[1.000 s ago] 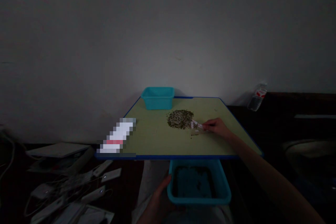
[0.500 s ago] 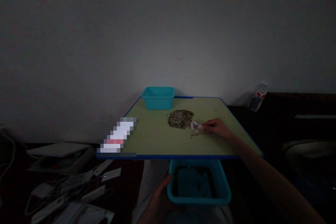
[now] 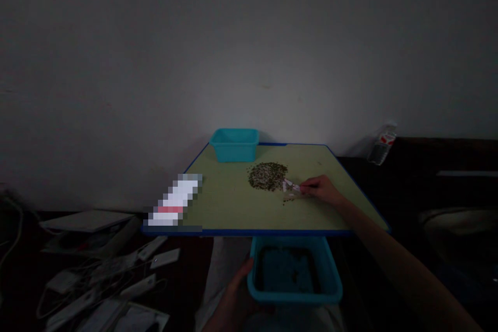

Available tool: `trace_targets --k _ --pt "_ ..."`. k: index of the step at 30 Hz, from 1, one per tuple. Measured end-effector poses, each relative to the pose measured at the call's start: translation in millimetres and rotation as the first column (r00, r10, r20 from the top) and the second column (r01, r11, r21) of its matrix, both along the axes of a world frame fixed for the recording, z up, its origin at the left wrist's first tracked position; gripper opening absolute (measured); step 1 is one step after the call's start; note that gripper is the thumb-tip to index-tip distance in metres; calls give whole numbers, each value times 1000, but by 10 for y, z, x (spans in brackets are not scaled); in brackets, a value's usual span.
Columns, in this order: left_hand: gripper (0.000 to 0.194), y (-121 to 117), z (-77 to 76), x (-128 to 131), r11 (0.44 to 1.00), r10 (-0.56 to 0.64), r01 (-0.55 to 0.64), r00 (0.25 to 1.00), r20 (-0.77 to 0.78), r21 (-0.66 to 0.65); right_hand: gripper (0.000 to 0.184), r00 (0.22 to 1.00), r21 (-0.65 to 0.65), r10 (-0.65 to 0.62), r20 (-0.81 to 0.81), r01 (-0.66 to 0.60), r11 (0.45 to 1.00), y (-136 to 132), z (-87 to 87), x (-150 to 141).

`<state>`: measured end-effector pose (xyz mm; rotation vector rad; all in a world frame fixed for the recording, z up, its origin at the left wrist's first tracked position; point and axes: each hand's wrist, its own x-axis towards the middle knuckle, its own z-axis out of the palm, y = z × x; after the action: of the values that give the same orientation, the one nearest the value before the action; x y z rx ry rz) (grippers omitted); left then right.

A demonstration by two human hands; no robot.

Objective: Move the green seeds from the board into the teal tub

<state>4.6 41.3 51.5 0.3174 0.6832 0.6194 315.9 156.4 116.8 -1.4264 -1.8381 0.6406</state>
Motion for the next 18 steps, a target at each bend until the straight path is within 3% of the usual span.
trace_targets --k 8,18 --pt "65 -10 101 12 999 42 -42 999 -31 -6 31 999 6 24 25 -25 1000 -2 -21 1" --pt "62 12 -80 -18 999 -2 4 999 42 -42 26 993 77 -5 121 -4 997 -7 -44 -13"
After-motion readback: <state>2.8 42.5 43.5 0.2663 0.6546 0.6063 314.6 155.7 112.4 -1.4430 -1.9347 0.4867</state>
